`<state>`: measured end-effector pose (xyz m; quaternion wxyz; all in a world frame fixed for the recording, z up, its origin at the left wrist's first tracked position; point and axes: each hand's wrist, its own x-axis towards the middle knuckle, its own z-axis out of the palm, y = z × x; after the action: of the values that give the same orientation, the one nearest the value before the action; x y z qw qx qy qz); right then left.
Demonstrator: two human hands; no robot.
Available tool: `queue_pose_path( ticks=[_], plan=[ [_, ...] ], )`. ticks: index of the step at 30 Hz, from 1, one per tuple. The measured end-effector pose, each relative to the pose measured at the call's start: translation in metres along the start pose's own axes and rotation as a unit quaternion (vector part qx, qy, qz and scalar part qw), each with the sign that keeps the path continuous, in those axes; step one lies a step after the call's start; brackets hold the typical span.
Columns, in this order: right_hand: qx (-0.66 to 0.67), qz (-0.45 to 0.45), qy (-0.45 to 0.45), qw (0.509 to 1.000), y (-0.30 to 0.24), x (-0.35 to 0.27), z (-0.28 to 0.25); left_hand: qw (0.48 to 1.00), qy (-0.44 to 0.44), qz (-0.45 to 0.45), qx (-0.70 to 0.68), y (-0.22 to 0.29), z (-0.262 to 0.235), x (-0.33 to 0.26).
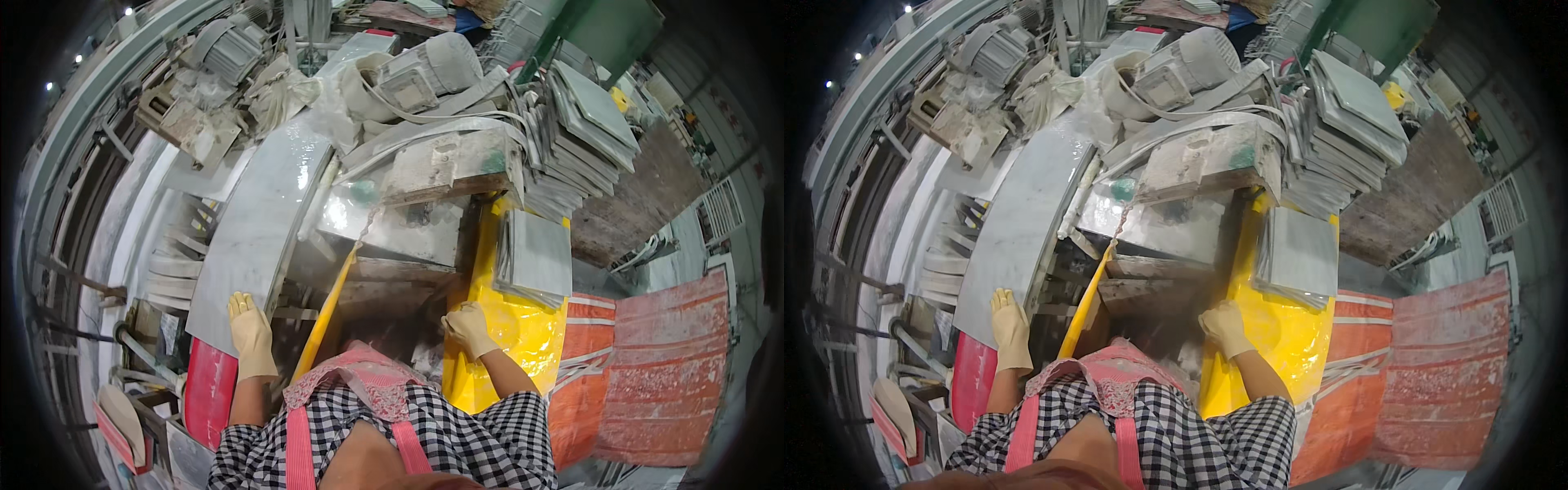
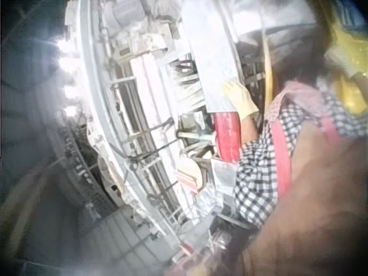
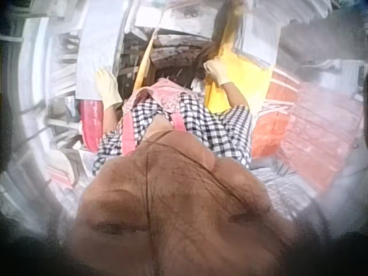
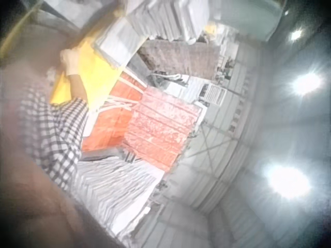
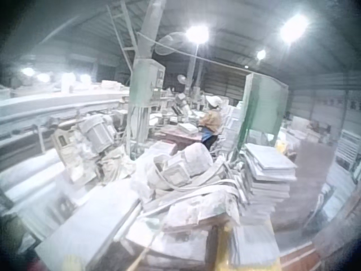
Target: The person repeatedly picks up rectangular grey tiles from a conveyor and stacks them on a yellow platform. The person wears gloves and a checkered shirt with a pink apron. The task is continuous and repetitive throughout the clip.
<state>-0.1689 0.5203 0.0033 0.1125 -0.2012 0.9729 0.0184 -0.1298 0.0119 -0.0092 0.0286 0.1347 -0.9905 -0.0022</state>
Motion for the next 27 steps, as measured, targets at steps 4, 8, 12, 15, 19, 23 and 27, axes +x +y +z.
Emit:
queue_pose_path(
  ticks=[4,8,12,15,19,23,27],
  plan=[
    [0.0,0.007,-0.008,1.0,-0.003,-0.001,0.006,1.0,0.008,0.005,0.002,-0.005,0.0,-0.003],
    [-0.03,-0.008,0.033,0.999,-0.003,-0.003,0.009,1.0,0.003,0.013,0.004,-0.009,0.0,-0.004],
    [-0.053,-0.013,0.018,0.998,-0.002,-0.002,0.007,1.0,0.014,0.01,-0.005,-0.008,-0.001,-0.008],
    [-0.053,-0.011,0.012,0.998,-0.004,-0.002,0.004,1.0,0.009,0.007,-0.007,-0.008,0.0,-0.011],
    [-0.056,-0.002,0.01,0.998,-0.007,-0.003,0.001,1.0,0.01,0.005,-0.005,-0.01,0.0,-0.012],
    [-0.05,-0.001,-0.016,0.999,-0.004,0.0,0.002,0.999,0.031,0.011,-0.008,-0.009,-0.001,-0.014],
    [-0.051,0.003,-0.014,0.999,-0.002,0.003,0.007,0.999,0.036,0.008,-0.012,-0.009,-0.002,-0.017]
  ],
)
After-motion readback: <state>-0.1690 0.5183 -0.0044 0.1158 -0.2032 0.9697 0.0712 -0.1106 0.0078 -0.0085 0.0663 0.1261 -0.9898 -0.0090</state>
